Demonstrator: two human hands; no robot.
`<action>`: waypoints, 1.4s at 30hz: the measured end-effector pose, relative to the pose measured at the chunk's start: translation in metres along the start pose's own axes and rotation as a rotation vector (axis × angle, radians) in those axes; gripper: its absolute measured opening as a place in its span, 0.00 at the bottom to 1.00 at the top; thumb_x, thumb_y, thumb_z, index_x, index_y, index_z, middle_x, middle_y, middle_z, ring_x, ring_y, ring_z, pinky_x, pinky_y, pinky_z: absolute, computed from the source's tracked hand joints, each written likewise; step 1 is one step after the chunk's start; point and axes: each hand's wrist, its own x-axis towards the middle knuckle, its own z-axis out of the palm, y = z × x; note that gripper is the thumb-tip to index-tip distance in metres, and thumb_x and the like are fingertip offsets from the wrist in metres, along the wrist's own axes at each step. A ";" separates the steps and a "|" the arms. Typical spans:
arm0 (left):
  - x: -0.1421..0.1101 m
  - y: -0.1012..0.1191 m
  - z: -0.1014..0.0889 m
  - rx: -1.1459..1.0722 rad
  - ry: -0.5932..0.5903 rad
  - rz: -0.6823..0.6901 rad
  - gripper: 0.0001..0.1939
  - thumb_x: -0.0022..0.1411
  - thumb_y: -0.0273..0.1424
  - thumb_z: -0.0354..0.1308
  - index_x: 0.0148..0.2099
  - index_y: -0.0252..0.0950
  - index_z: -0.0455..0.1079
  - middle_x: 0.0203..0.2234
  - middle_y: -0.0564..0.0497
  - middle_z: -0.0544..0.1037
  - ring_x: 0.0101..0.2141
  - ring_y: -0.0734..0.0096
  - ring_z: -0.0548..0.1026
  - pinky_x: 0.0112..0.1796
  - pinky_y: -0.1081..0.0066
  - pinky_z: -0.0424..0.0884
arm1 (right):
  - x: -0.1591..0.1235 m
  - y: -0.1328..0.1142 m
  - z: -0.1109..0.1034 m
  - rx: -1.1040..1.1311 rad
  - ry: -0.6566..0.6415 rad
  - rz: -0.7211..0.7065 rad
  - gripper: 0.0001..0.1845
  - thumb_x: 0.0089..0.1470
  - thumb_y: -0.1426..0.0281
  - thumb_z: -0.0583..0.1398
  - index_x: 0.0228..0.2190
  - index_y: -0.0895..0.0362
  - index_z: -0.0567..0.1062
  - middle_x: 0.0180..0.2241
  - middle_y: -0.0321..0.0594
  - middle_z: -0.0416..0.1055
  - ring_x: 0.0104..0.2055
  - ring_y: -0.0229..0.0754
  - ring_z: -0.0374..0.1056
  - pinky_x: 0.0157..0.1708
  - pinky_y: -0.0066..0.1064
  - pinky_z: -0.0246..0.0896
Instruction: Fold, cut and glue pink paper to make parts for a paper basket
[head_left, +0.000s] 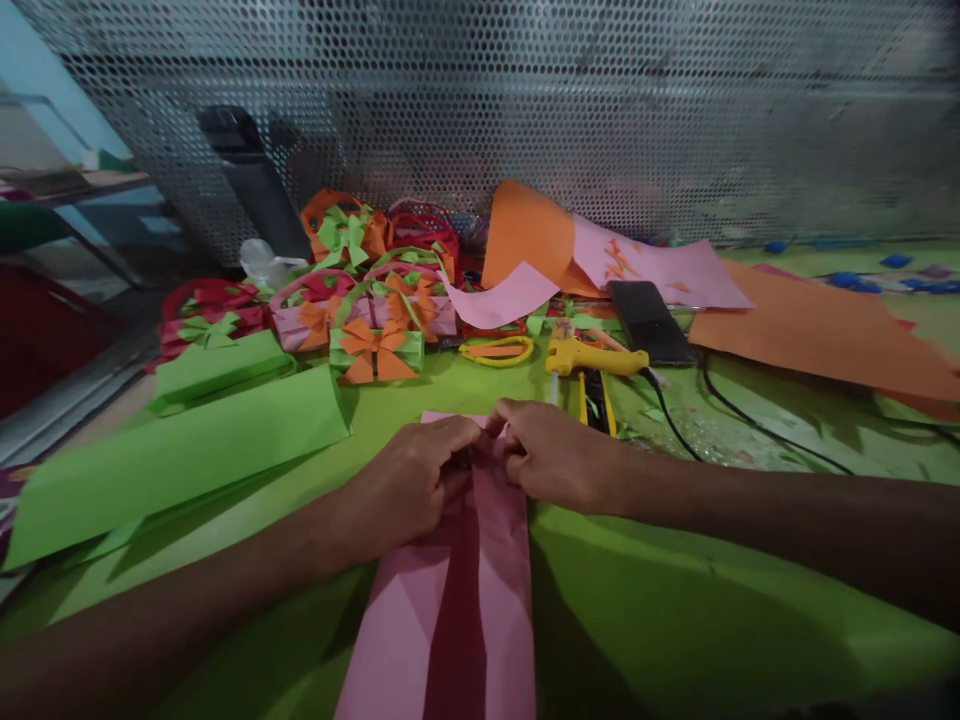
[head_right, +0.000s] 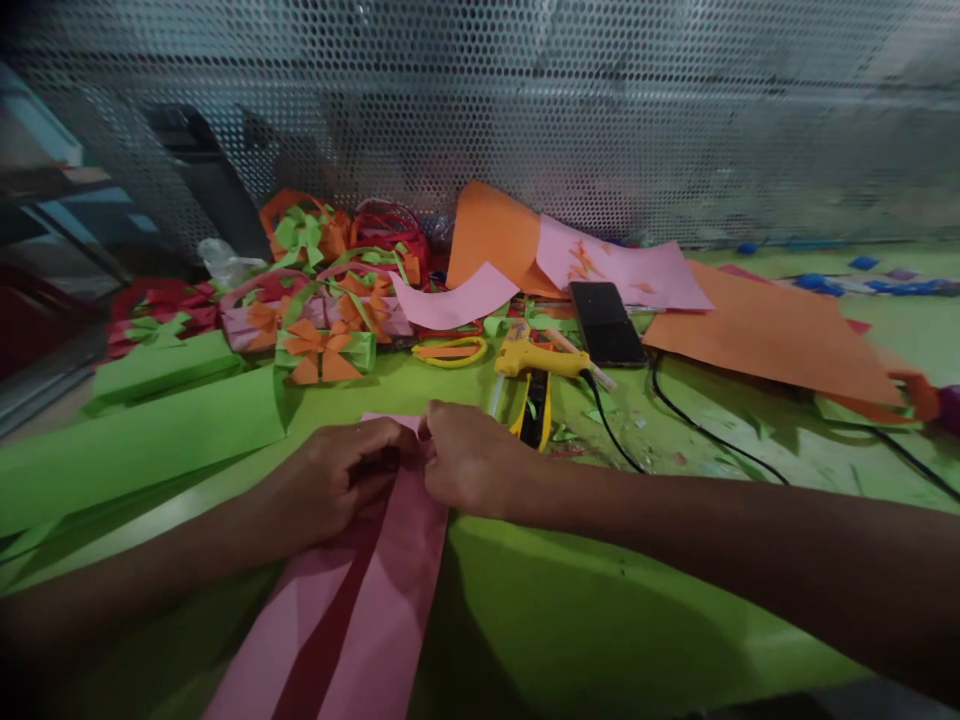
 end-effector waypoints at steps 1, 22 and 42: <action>0.000 -0.001 0.000 -0.003 0.006 0.007 0.11 0.55 0.17 0.52 0.38 0.35 0.69 0.31 0.54 0.75 0.31 0.72 0.71 0.33 0.74 0.65 | 0.002 0.002 0.002 -0.012 0.008 -0.009 0.15 0.43 0.80 0.57 0.36 0.60 0.70 0.28 0.40 0.73 0.27 0.39 0.68 0.22 0.26 0.53; -0.001 -0.009 0.003 0.063 0.022 0.172 0.10 0.59 0.18 0.51 0.29 0.33 0.68 0.32 0.50 0.77 0.34 0.70 0.74 0.35 0.74 0.66 | -0.015 0.003 0.002 -0.275 -0.023 0.006 0.20 0.42 0.76 0.58 0.41 0.60 0.67 0.33 0.45 0.73 0.33 0.46 0.69 0.26 0.31 0.53; 0.005 -0.003 0.003 0.097 -0.003 0.231 0.12 0.60 0.18 0.47 0.31 0.35 0.68 0.30 0.51 0.74 0.33 0.74 0.71 0.35 0.76 0.64 | -0.032 0.005 0.006 -0.237 -0.021 0.028 0.19 0.43 0.77 0.58 0.40 0.59 0.67 0.23 0.35 0.67 0.22 0.37 0.60 0.20 0.27 0.43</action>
